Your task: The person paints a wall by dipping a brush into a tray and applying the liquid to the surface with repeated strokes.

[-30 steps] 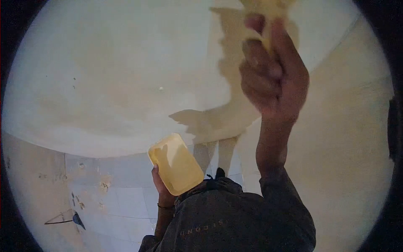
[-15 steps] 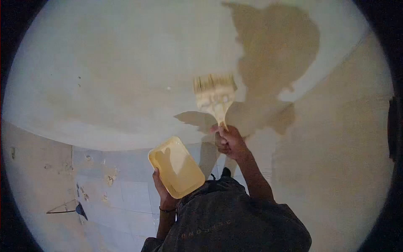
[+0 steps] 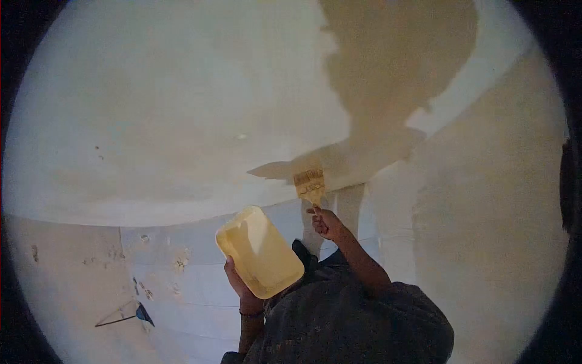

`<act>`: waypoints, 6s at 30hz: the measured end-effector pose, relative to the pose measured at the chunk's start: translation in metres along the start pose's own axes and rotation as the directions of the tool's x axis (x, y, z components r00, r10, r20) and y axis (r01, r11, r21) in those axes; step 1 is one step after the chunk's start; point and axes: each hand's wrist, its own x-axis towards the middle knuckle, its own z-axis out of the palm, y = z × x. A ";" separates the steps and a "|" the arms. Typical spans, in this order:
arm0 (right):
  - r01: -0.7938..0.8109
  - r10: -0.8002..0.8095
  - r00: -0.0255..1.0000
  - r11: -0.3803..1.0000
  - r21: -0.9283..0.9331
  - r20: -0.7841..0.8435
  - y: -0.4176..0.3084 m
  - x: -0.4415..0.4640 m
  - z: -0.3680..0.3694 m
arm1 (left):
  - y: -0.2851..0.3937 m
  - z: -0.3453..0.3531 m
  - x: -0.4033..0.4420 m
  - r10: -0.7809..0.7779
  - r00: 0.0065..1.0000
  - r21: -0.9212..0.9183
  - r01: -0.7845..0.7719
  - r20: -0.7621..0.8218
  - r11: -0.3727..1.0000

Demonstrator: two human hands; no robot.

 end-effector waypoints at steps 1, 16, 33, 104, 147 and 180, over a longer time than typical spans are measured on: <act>-0.016 0.017 1.000 0.999 0.036 -0.016 0.001 0.010 -0.012 | -0.001 -0.010 0.004 0.003 1.000 0.014 -0.003 0.008 1.000; -0.005 0.071 0.990 0.879 0.477 -0.121 -0.033 0.082 -0.104 | -0.001 -0.012 0.005 0.026 0.997 0.170 -0.038 0.068 0.985; 0.299 -0.250 0.946 0.921 -0.251 0.208 -0.070 -0.166 0.209 | 0.020 0.032 0.028 -0.076 0.977 0.050 0.067 0.198 0.996; 0.288 -0.243 0.945 0.936 -0.204 0.220 -0.101 -0.109 0.030 | -0.027 0.028 0.030 0.000 0.983 0.116 -0.021 0.182 0.993; -0.050 0.080 0.989 0.972 -0.230 0.123 -0.074 0.016 -0.051 | -0.025 0.052 0.002 0.185 0.972 0.043 -0.181 -0.143 0.983; -0.042 0.040 0.998 0.998 0.052 0.043 -0.091 -0.042 0.063 | -0.012 0.024 0.004 0.127 0.991 0.076 -0.130 0.037 0.989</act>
